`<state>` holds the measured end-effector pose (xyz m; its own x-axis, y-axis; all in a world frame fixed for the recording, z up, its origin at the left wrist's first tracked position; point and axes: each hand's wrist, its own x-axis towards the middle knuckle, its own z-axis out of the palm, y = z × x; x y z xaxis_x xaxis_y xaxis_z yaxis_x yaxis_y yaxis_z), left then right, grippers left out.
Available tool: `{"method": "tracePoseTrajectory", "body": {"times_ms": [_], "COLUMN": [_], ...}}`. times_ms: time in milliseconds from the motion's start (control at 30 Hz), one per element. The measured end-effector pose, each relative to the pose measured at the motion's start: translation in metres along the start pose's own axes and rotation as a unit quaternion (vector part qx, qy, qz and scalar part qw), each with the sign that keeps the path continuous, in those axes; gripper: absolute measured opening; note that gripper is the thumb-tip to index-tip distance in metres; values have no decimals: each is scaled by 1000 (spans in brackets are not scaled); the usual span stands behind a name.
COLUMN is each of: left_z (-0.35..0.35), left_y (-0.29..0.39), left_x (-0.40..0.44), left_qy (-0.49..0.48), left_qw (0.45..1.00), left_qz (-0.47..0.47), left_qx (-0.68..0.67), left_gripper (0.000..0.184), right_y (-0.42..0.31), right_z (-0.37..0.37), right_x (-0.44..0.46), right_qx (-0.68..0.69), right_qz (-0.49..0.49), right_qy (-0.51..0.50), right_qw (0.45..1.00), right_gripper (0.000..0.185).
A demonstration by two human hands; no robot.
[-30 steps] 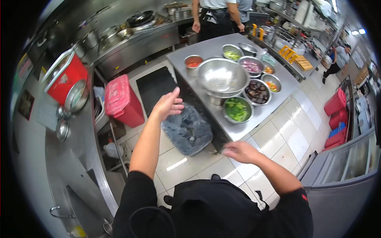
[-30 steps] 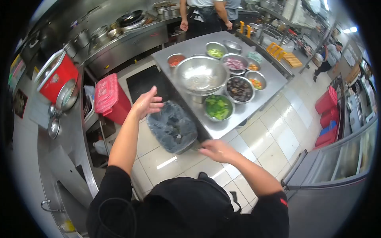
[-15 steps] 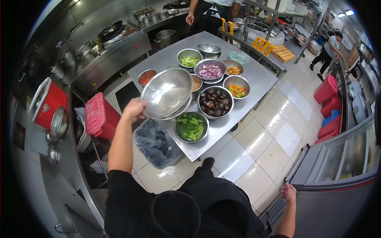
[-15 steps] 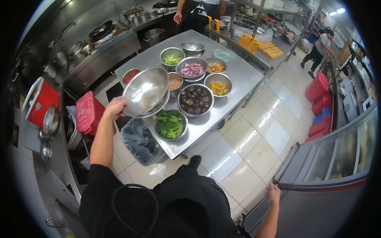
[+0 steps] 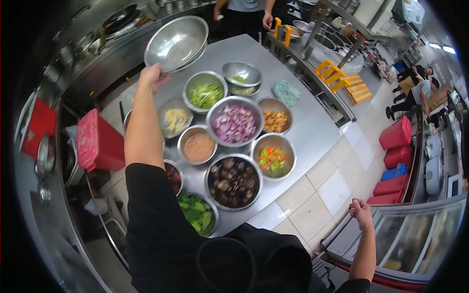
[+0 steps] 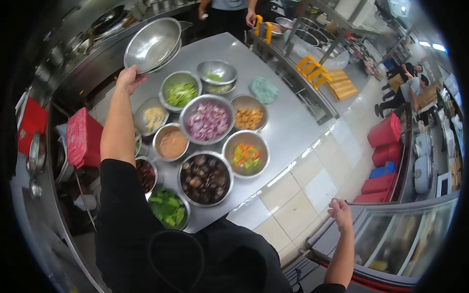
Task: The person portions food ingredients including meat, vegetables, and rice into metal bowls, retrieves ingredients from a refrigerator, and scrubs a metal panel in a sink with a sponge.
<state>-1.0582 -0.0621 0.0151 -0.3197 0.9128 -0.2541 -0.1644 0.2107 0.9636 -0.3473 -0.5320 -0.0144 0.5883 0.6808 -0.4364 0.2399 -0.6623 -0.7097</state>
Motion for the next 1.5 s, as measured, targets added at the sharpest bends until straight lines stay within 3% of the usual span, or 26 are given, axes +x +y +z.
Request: {"method": "tracePoseTrajectory", "body": {"times_ms": [67,200,367,467,567,600,633,667,767,833,867,933,967,1000,1033,1133,1233,1333,1467,1500], "left_z": [45,84,96,97,93,100,110,100,155,206,223,245,287,329,360,417,496,573,678,708], "left_y": [-8,-28,-65,-74,-40,-24,-9,-9,44,58,56,49,62,63,60,30,10,-17,-57,-61], "left_x": [20,72,122,135,140,125,111,137,69,20,12,1,-43,-78,-103,-127,-183,-222,-219,-210], "left_qy": [28,21,10,60,118,146,174,208,201,190,130,5,-117,-90,-61,-121,-190,-280,-408,-421], "left_qw": [999,998,989,984,897,900,900,859,900,920,883,750,746,752,757,775,803,820,823,824], "left_qz": [-11,-61,-81,-54,-21,22,68,152,218,252,263,258,144,164,183,230,196,174,167,155], "left_qx": [-44,-4,123,158,425,411,394,441,320,231,366,609,640,633,624,577,530,469,358,346], "left_gripper": [28,31,28,37,51,57,62,62,63,57,56,52,50,52,55,53,51,49,45,44], "right_y": [-9,10,65,87,116,127,137,146,299,298,288,209,207,202,180,84,-19,-104,-142,-139], "right_z": [-16,-56,-127,-152,-174,-182,-192,-200,-259,-273,-279,-272,-275,-272,-270,-254,-239,-227,-239,-251], "right_x": [12,21,52,62,82,92,107,122,232,288,307,337,377,413,430,481,519,548,620,642], "right_qx": [4,-14,-46,-56,-30,-55,-77,-100,-268,-462,-554,-350,-301,-250,-229,-230,-226,-196,-205,-221], "right_qz": [5,66,181,231,265,267,265,264,120,-36,-111,6,-6,-17,-58,-155,-237,-297,-331,-301], "right_qy": [-3,23,89,90,98,112,125,139,226,222,212,205,146,82,95,48,12,-16,-43,-47], "right_qw": [1000,997,978,967,959,956,953,949,929,858,798,914,943,965,967,960,945,934,920,927], "right_gripper": [34,31,26,24,25,23,22,21,22,27,32,48,54,61,67,78,62,57,58,59]}}
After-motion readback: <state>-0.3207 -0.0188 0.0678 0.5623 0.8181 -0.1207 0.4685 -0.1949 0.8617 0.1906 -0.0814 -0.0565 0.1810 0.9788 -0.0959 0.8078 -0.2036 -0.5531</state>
